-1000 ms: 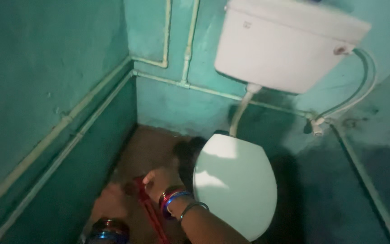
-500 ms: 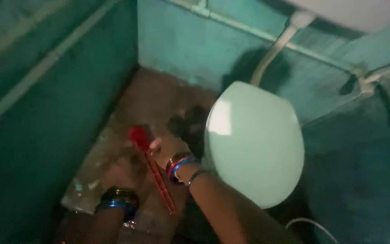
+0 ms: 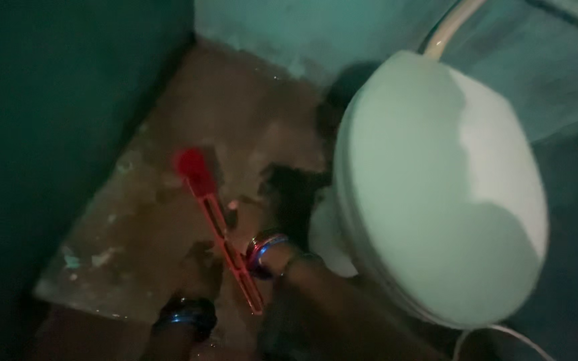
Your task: The person prepares cleaning supplies, then uses a long-handled brush to scrub the underside of a toilet lid and the bowl rim, followed by using a hand-held sprayer to rinse the surfaces.
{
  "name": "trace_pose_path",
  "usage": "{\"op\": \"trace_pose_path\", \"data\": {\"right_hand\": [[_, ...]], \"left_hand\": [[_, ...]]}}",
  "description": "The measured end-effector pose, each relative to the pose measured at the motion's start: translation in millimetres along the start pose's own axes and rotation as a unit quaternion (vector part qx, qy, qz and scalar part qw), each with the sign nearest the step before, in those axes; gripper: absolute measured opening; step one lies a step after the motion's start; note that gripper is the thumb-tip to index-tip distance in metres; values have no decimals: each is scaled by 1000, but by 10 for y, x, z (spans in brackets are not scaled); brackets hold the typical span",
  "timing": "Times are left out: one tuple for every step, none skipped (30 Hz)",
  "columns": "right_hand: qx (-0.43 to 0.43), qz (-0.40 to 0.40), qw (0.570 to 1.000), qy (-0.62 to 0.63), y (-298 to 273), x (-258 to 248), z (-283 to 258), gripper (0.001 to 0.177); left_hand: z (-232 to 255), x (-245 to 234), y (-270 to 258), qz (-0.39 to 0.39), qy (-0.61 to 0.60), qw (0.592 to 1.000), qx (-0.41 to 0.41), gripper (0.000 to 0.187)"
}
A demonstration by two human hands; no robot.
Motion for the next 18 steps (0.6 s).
{"op": "trace_pose_path", "data": {"right_hand": [[1, -1, 1000, 0, 122, 109, 112, 49], [-7, -4, 1000, 3, 228, 262, 220, 48], [-9, -9, 1000, 5, 332, 437, 330, 48], [-14, -16, 1000, 5, 402, 629, 444, 48], [-15, -23, 1000, 2, 484, 816, 552, 47], [-13, -26, 1000, 1, 594, 966, 658, 47], [-15, -31, 999, -1, 691, 1132, 751, 47], [-16, -35, 999, -2, 783, 1287, 834, 46], [-19, -38, 999, 0, 867, 1436, 909, 46], [-21, -42, 999, -4, 961, 1552, 995, 46], [-24, -45, 999, -4, 1047, 1681, 1064, 46], [-25, -46, 999, -6, 1142, 1770, 1167, 45], [-26, -44, 999, -8, 1248, 1855, 1250, 45], [-28, -45, 999, -8, 1330, 1966, 1324, 45], [-29, -48, 998, -10, 1377, 2052, 1390, 45], [-30, -52, 998, -7, 1406, 2134, 1430, 44], [-31, -55, 998, -6, 1430, 2195, 1454, 44], [-31, -56, 998, -4, 1491, 2270, 1481, 44]], "left_hand": [[-60, 74, 18, 2, -2, 1000, -3, 48], [-144, 135, 39, 4, -4, 1000, -6, 48], [-254, 173, 57, 3, -9, 1000, -13, 47], [-344, 229, 79, 5, -16, 1000, -23, 47], [-442, 297, 65, 5, -22, 999, -31, 47], [-486, 417, 92, 2, -31, 999, -38, 47], [-513, 533, 110, -1, -39, 998, -42, 47], [-541, 623, 123, -1, -49, 998, -47, 47], [-563, 705, 135, -2, -56, 997, -51, 46], [-570, 789, 162, -2, -68, 996, -56, 46], [-586, 869, 194, -5, -81, 995, -62, 46], [-591, 958, 253, -6, -94, 993, -64, 46], [-609, 1052, 317, -9, -109, 992, -66, 46], [-670, 1149, 342, -13, -119, 990, -72, 46], [-725, 1260, 366, -16, -130, 988, -77, 45], [-788, 1363, 384, -19, -137, 987, -84, 45], [-838, 1465, 401, -21, -144, 985, -90, 45], [-857, 1558, 435, -24, -154, 983, -93, 45]]}}
Point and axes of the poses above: each hand's wrist, its own y-axis towards the middle knuckle, its own x-axis out of the palm, z = x × y, the point moved 8 cm from there along y, towards the middle knuckle, and after that the axes turned 3 degrees about x, right-handed, at the moved point
